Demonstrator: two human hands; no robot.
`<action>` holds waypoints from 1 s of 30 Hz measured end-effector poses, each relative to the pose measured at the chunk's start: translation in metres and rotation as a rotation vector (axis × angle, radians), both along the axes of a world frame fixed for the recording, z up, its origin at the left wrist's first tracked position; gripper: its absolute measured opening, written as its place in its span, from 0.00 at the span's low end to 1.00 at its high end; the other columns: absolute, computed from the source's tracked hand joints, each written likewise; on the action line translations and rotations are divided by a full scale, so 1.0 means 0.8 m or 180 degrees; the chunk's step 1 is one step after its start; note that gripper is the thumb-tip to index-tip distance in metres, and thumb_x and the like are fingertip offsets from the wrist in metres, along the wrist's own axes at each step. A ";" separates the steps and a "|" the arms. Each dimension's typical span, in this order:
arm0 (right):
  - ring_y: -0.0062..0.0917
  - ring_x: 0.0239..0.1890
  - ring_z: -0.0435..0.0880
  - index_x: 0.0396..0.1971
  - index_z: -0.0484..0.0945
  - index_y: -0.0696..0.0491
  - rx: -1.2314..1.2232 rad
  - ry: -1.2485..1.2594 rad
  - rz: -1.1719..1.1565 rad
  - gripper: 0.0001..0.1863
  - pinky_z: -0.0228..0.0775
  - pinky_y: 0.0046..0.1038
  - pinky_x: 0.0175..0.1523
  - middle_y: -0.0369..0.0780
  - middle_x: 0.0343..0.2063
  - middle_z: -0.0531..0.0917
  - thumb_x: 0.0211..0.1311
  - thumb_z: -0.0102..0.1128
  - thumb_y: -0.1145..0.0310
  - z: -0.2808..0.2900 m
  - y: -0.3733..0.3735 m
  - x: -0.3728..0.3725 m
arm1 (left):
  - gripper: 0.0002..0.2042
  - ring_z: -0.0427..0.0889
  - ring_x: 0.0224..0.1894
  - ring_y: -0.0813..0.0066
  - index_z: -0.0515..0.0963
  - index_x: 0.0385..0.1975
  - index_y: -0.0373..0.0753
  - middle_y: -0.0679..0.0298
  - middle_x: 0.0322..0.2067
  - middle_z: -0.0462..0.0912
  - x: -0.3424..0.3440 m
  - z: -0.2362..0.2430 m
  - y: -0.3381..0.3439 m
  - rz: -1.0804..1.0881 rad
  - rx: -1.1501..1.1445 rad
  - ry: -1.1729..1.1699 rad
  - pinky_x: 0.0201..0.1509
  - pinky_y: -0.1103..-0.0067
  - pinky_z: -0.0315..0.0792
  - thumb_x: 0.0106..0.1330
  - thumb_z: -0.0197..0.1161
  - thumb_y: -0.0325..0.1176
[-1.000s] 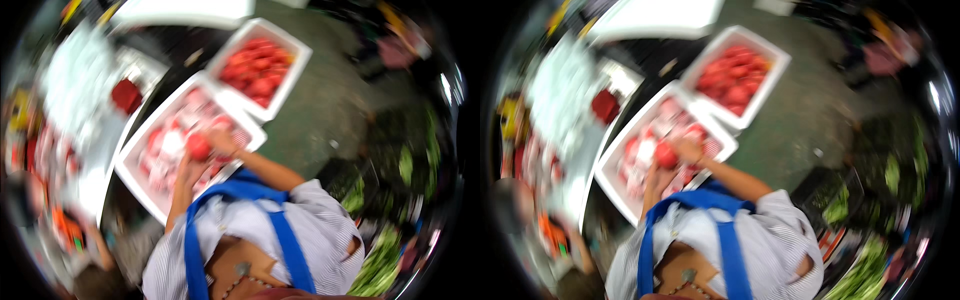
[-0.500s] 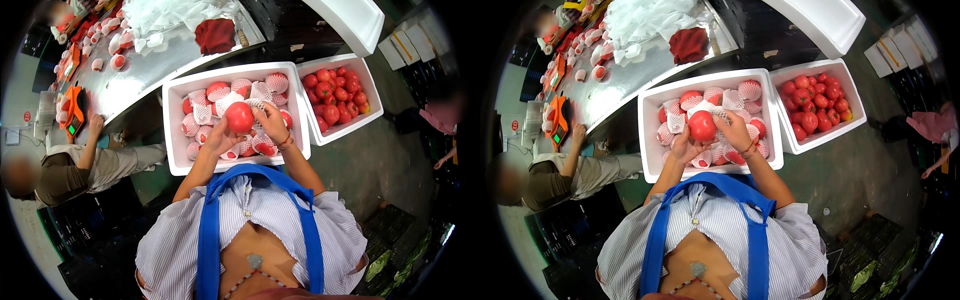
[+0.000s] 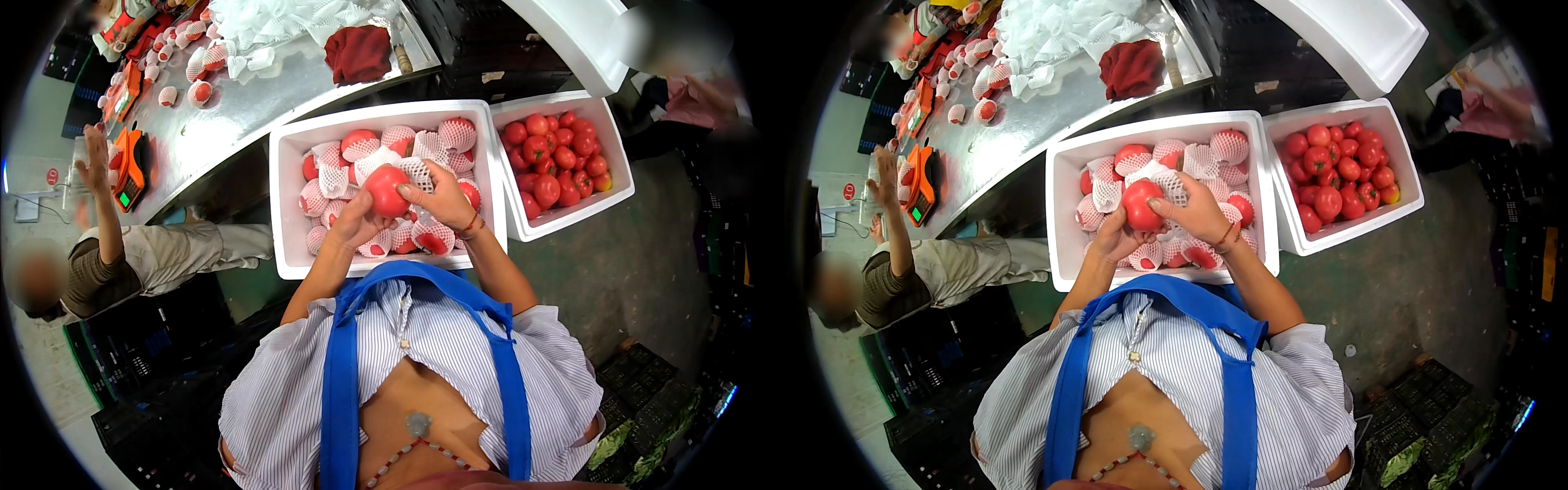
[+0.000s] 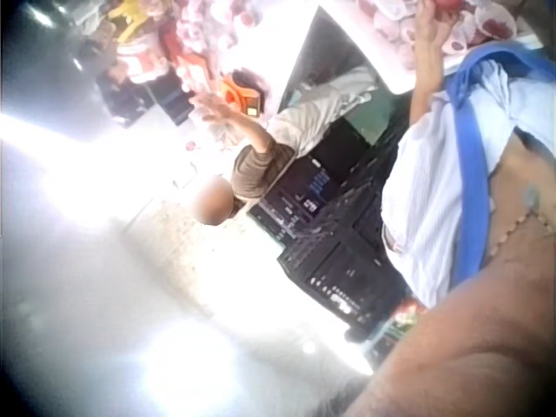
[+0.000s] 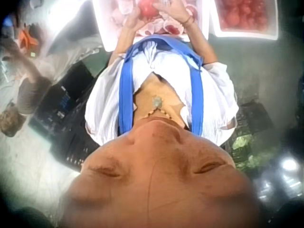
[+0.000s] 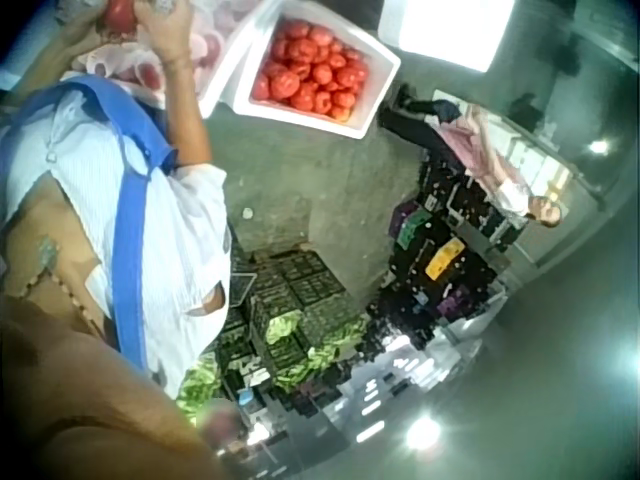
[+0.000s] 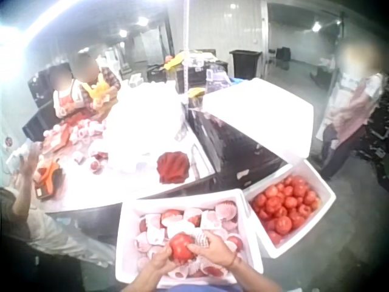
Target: The person wraps individual tomatoes in white foam netting and places them into a white styrofoam box. The person repeatedly picks tomatoes from a bin, wraps them by hand, and arranges them in the container.
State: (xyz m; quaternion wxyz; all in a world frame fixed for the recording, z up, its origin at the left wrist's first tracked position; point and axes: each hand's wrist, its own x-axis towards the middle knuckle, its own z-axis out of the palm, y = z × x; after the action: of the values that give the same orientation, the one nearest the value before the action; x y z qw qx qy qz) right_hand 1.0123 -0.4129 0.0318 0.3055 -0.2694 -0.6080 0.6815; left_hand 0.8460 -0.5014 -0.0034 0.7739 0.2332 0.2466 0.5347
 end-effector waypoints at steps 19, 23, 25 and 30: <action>0.14 0.35 0.75 0.40 0.71 0.60 -0.0500 0.0377 -0.0276 0.13 0.68 0.17 0.38 0.37 0.33 0.78 0.56 0.52 0.70 0.007 -0.008 -0.002 | 0.33 0.75 0.36 0.58 0.57 0.56 0.40 0.55 0.43 0.71 0.018 -0.001 -0.007 0.0902 -0.0424 -0.0716 0.28 0.76 0.68 0.56 0.50 0.57; 0.15 0.34 0.75 0.39 0.71 0.60 -0.0209 0.0172 -0.0249 0.15 0.68 0.18 0.37 0.37 0.32 0.78 0.55 0.55 0.67 0.016 -0.010 -0.007 | 0.31 0.75 0.41 0.56 0.56 0.56 0.39 0.53 0.45 0.71 0.014 -0.001 -0.009 0.0801 -0.0234 -0.0525 0.33 0.73 0.71 0.58 0.49 0.54; 0.15 0.34 0.75 0.40 0.71 0.60 -0.0011 0.0044 -0.0214 0.17 0.68 0.19 0.38 0.38 0.32 0.78 0.54 0.57 0.66 0.017 -0.012 -0.011 | 0.30 0.75 0.41 0.57 0.56 0.56 0.38 0.52 0.45 0.70 0.014 0.003 -0.011 0.0733 -0.0110 -0.0284 0.35 0.73 0.72 0.59 0.49 0.53; 0.17 0.38 0.74 0.45 0.67 0.61 -0.0016 -0.0050 -0.0150 0.22 0.67 0.19 0.42 0.39 0.36 0.76 0.53 0.59 0.65 0.003 -0.010 -0.011 | 0.29 0.76 0.41 0.61 0.55 0.56 0.39 0.53 0.44 0.70 0.012 0.023 -0.014 0.0569 0.0129 0.0039 0.36 0.74 0.74 0.59 0.53 0.49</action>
State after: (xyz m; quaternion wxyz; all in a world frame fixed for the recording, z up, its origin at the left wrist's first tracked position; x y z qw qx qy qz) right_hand 1.0032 -0.4206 0.0345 0.3160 -0.2899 -0.6022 0.6734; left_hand 0.8559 -0.5123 0.0148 0.7167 0.2291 0.2602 0.6051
